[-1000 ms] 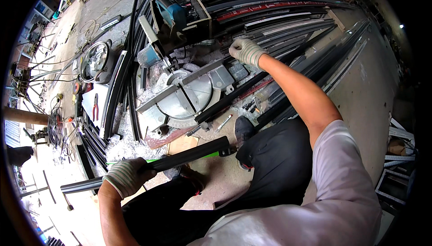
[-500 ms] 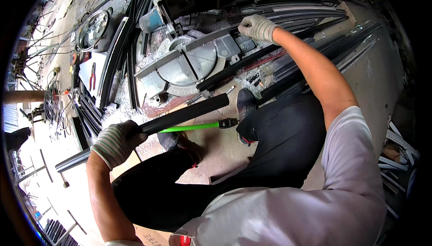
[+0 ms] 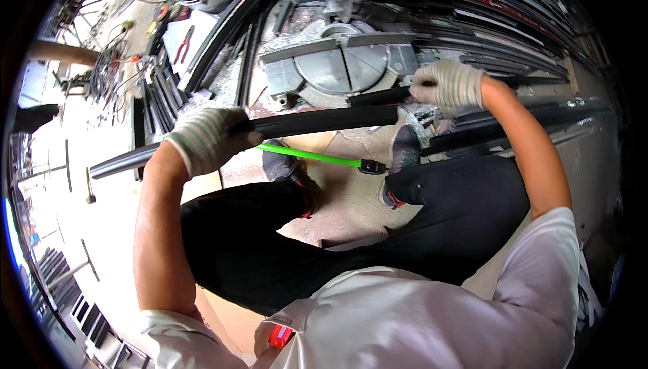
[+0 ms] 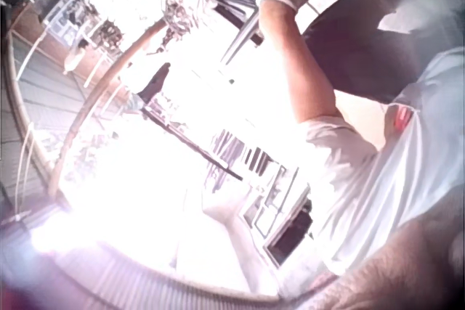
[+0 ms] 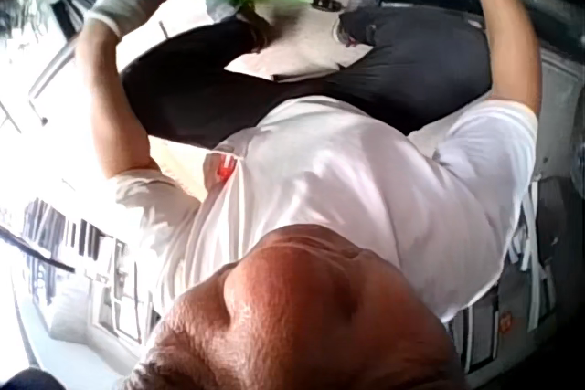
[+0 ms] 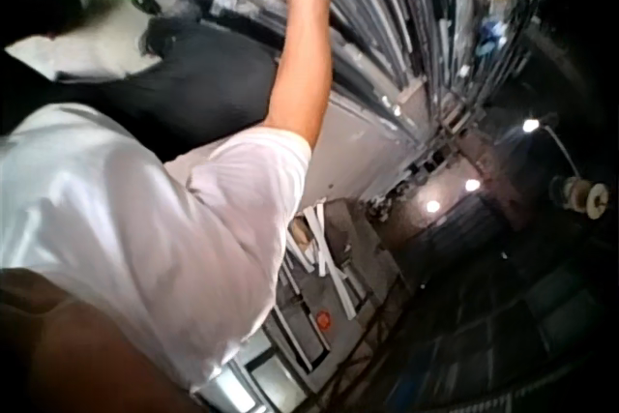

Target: The person measures a black metal profile with a tape measure, marks a cut line with a marker, and uses a miter saw to cut the profile. The person repeats the process for another profile, handling each piece individually and placing cut pieces aside.

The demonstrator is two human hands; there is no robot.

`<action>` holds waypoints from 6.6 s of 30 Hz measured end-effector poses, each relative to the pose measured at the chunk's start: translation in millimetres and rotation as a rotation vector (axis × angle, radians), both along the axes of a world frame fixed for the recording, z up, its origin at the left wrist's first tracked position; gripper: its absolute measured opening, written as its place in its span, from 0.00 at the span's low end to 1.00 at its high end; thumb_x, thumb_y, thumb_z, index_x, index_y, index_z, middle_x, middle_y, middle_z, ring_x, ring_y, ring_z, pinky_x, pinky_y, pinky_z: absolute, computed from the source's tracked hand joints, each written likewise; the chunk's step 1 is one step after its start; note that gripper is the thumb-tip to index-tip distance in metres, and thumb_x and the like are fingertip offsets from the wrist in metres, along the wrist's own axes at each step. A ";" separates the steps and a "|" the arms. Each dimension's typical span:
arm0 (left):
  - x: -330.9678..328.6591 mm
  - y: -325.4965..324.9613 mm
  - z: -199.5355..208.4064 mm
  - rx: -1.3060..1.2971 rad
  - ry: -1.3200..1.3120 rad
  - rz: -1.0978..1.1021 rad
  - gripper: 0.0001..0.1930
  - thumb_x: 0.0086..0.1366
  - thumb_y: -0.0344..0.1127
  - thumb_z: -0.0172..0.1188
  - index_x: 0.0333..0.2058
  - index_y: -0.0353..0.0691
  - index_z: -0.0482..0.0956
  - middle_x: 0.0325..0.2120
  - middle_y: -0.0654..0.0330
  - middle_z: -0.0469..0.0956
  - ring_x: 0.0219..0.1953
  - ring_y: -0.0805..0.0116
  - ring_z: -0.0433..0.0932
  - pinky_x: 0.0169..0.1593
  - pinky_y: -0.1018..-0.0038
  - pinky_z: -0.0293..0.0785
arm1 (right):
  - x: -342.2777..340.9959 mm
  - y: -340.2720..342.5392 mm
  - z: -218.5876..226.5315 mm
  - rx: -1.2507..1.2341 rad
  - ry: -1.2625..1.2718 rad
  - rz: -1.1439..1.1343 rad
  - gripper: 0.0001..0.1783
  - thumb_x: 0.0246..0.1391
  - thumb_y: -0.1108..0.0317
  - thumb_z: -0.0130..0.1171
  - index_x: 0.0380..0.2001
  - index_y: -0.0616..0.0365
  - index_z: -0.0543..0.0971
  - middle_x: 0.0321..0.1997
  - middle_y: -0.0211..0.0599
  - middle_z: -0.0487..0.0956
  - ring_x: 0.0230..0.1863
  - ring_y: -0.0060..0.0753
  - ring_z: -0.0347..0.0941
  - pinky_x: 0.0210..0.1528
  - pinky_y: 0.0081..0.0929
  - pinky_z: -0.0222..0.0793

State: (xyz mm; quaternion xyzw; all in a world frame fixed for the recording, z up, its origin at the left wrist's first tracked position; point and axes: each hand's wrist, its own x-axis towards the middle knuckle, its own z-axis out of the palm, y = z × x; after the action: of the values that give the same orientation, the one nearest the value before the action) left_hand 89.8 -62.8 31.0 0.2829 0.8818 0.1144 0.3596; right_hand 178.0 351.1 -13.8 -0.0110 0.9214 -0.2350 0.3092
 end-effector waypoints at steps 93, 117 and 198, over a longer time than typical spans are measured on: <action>-48.9 -24.4 -15.1 1.422 -0.089 1.074 0.25 0.72 0.60 0.58 0.33 0.39 0.79 0.21 0.63 0.78 0.20 0.73 0.74 0.25 0.75 0.74 | 12.4 -116.4 45.8 0.133 0.779 0.150 0.15 0.63 0.61 0.60 0.40 0.65 0.75 0.34 0.56 0.81 0.37 0.60 0.80 0.41 0.51 0.74; -44.2 -20.6 -8.8 1.323 -0.093 1.100 0.23 0.72 0.59 0.58 0.37 0.42 0.77 0.23 0.65 0.76 0.21 0.74 0.73 0.25 0.75 0.71 | 15.8 -118.9 53.7 0.086 0.664 0.128 0.18 0.61 0.61 0.60 0.45 0.67 0.76 0.37 0.60 0.83 0.40 0.63 0.81 0.45 0.52 0.75; -49.4 -25.0 -17.3 1.270 -0.062 1.074 0.26 0.72 0.61 0.56 0.35 0.39 0.79 0.21 0.63 0.77 0.20 0.72 0.75 0.25 0.74 0.75 | 16.7 -109.6 47.6 0.031 0.757 0.156 0.18 0.60 0.59 0.62 0.39 0.67 0.77 0.34 0.59 0.82 0.36 0.61 0.81 0.41 0.50 0.76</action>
State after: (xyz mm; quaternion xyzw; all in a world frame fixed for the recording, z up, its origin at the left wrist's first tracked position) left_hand 40.4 -87.8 13.7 -0.0307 0.6543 0.7538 0.0523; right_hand 194.6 241.5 33.8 -0.1623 0.9703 -0.1759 -0.0356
